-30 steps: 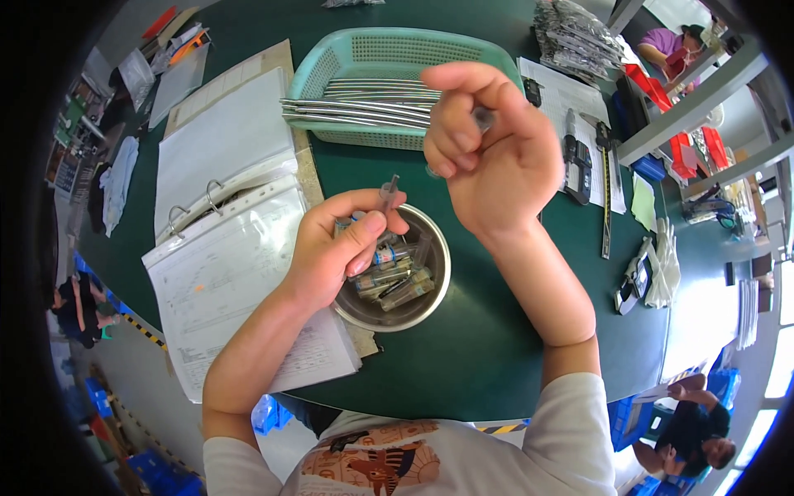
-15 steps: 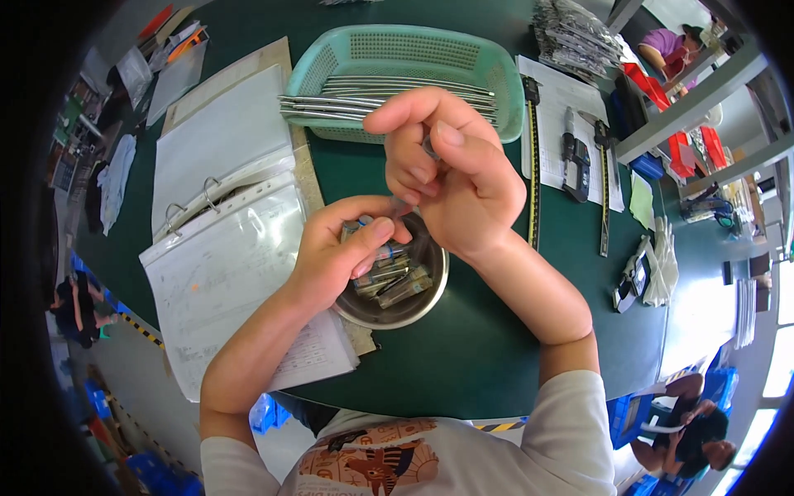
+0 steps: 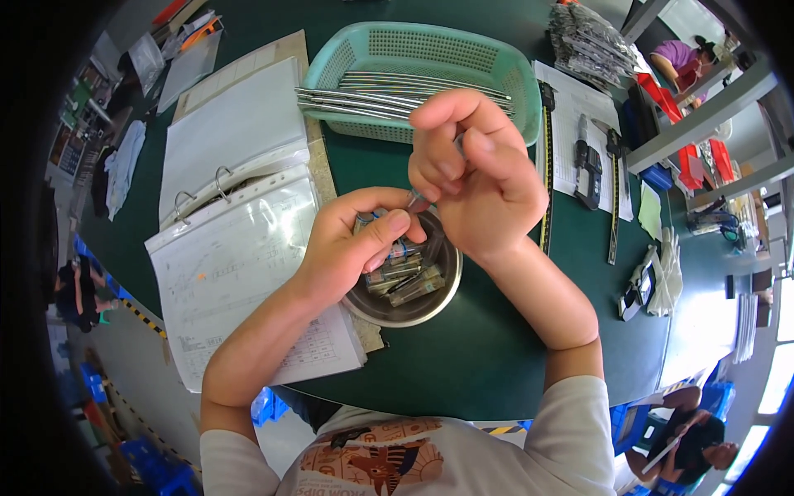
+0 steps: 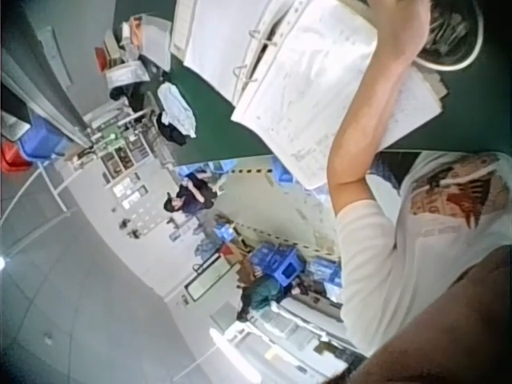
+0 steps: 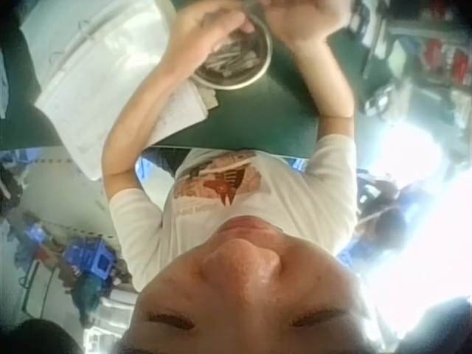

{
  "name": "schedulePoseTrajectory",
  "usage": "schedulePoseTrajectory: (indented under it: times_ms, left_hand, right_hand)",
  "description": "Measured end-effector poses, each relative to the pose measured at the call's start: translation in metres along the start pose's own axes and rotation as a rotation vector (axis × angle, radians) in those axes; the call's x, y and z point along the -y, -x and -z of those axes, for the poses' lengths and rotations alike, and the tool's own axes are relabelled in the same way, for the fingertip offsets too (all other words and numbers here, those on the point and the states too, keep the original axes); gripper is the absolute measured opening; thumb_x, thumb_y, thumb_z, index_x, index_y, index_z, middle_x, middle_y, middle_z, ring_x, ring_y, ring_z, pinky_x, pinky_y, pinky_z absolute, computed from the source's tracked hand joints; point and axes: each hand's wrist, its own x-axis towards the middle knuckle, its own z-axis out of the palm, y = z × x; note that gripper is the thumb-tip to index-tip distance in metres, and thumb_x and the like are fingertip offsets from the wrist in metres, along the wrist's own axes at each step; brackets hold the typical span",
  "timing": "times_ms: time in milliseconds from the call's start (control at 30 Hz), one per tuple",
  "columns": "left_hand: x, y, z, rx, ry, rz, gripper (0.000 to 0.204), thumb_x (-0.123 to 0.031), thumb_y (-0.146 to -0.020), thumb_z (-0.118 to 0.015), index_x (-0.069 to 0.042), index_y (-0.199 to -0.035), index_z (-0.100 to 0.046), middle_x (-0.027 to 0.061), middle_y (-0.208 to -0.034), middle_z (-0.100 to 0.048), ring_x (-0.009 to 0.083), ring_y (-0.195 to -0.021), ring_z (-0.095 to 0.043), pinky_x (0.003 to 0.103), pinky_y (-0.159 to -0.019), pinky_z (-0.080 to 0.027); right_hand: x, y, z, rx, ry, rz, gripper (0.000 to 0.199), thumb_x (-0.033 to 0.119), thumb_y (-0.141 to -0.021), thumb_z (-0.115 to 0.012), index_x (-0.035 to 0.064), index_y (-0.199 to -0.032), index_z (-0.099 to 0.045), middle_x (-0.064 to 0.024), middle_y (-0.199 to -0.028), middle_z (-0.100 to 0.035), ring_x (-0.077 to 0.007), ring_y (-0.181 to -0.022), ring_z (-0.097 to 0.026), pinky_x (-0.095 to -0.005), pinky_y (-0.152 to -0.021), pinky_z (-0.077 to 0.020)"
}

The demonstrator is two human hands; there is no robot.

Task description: Measuring the length of metal rods using a digital caliper and inspecting vials at a manufacturing workstation.

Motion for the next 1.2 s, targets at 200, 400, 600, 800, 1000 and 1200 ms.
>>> schedulePoseTrajectory:
  times_ms: [200, 400, 600, 800, 1000, 1200]
  left_hand:
    - [-0.001, 0.001, 0.0, -0.034, -0.069, -0.062, 0.021, -0.013, -0.088, -0.056, 0.004, -0.1, -0.059, 0.0061, -0.081, -0.065, 0.0086, -0.077, -0.058, 0.023, -0.068, -0.047]
    - [-0.007, -0.001, -0.001, 0.041, -0.012, 0.035, 0.027, -0.012, -0.089, -0.052, 0.001, -0.113, -0.051, 0.0078, -0.077, -0.061, 0.006, -0.057, -0.05, 0.019, -0.051, -0.041]
    - [-0.021, 0.011, 0.031, 0.036, 0.352, 0.041, 0.059, -0.018, -0.088, -0.044, -0.006, -0.141, -0.022, 0.0081, -0.071, -0.054, 0.0089, -0.047, -0.043, 0.022, -0.041, -0.036]
    - [-0.019, 0.02, 0.061, -0.046, 0.608, -0.053, 0.052, -0.018, -0.087, -0.041, -0.008, -0.136, -0.031, 0.0087, -0.074, -0.054, 0.013, -0.054, -0.05, 0.024, -0.044, -0.04]
    - [0.001, 0.017, 0.08, -0.34, 0.746, 0.079, 0.026, -0.017, -0.087, -0.047, -0.009, -0.111, -0.05, 0.0067, -0.081, -0.056, 0.0167, -0.061, -0.054, 0.028, -0.051, -0.044]
    - [0.009, 0.017, 0.086, -0.242, 0.735, 0.075, 0.021, -0.018, -0.087, -0.05, -0.009, -0.106, -0.05, 0.0051, -0.081, -0.054, 0.0173, -0.066, -0.054, 0.03, -0.058, -0.046]
  right_hand:
    - [-0.012, 0.003, -0.006, -0.044, -0.025, -0.021, 0.036, 0.027, -0.079, -0.049, -0.0046, -0.097, -0.054, 0.0029, -0.06, -0.035, -0.0068, -0.051, -0.029, -0.0208, -0.046, -0.0267]
    - [0.002, -0.002, -0.004, -0.068, -0.082, -0.086, 0.06, 0.046, -0.081, -0.047, -0.0039, -0.114, -0.047, -0.0015, -0.075, -0.035, -0.0111, -0.064, -0.032, -0.0242, -0.057, -0.0288]
    - [0.0, -0.012, 0.007, -0.233, -0.236, -0.163, 0.06, 0.037, -0.084, -0.041, -0.0064, -0.126, -0.035, -0.0073, -0.088, -0.043, -0.0194, -0.08, -0.041, -0.0344, -0.081, -0.0347]
    - [-0.003, -0.01, 0.011, -0.328, 0.05, -0.353, 0.039, 0.006, -0.081, -0.039, -0.0043, -0.119, -0.045, -0.0059, -0.091, -0.048, -0.0159, -0.076, -0.047, -0.0302, -0.075, -0.0404]
    - [-0.004, 0.036, 0.046, -0.161, 1.207, -0.107, 0.023, -0.004, -0.075, -0.054, -0.0009, -0.096, -0.062, -0.0068, -0.089, -0.064, -0.015, -0.087, -0.058, -0.0291, -0.079, -0.0455]
    - [-0.006, 0.071, 0.049, -0.322, 1.151, -0.287, 0.022, -0.001, -0.077, -0.06, 0.0034, -0.098, -0.064, -0.0048, -0.099, -0.066, -0.0143, -0.086, -0.06, -0.0265, -0.077, -0.0465]
